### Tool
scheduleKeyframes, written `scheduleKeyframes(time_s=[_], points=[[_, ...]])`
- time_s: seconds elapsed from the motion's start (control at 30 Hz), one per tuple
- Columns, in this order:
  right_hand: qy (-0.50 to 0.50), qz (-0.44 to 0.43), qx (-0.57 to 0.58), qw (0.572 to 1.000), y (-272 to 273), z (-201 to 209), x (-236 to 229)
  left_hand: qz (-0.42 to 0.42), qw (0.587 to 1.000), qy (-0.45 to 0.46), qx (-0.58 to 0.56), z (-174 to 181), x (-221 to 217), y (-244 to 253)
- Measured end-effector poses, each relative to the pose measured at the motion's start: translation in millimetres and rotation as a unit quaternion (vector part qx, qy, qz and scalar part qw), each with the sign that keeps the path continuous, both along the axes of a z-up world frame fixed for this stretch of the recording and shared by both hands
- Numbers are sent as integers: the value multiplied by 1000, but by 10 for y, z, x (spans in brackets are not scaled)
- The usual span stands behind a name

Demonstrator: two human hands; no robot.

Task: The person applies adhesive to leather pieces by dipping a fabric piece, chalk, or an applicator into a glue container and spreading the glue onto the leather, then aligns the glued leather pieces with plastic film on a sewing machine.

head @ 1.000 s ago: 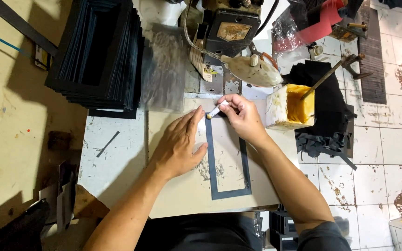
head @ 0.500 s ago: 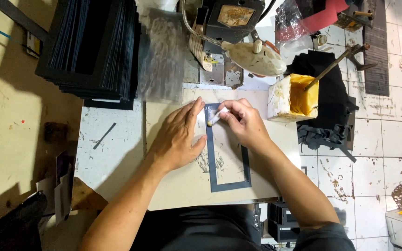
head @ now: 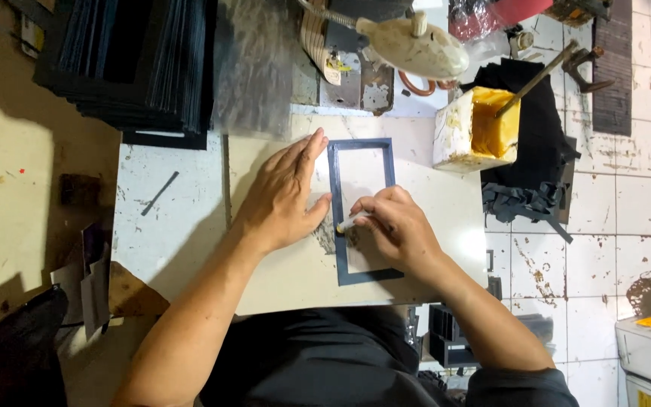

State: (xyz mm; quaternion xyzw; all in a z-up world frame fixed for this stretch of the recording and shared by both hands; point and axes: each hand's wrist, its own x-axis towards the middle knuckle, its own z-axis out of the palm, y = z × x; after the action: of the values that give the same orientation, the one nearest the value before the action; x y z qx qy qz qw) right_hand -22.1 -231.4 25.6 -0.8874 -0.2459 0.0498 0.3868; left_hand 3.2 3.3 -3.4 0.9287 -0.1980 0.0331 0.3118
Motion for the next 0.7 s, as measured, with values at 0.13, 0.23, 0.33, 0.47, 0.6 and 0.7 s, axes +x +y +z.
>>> scheduleKeyframes(time_s=[0.13, 0.23, 0.33, 0.47, 0.6, 0.7], points=[[-42, 42, -11, 998, -52, -33, -180, -6, 1000, -9, 2, -74, 4, 1], [-68, 51, -31, 996, -92, -80, -332, -11, 1000, -15, 1, -118, 2, 5], [-106, 67, -39, 991, -138, -119, -475, -13, 999, -30, 1, -145, 10, 5], [-141, 78, -46, 986, -136, -38, -610, -7, 1000, -16, 9, -166, 16, -6], [-105, 104, -35, 988, -198, 51, -638, -13, 1000, -13, 6, -122, 4, -4], [13, 76, 86, 993, -412, 116, -661, -17, 999, -23, 15, -243, 50, -19]])
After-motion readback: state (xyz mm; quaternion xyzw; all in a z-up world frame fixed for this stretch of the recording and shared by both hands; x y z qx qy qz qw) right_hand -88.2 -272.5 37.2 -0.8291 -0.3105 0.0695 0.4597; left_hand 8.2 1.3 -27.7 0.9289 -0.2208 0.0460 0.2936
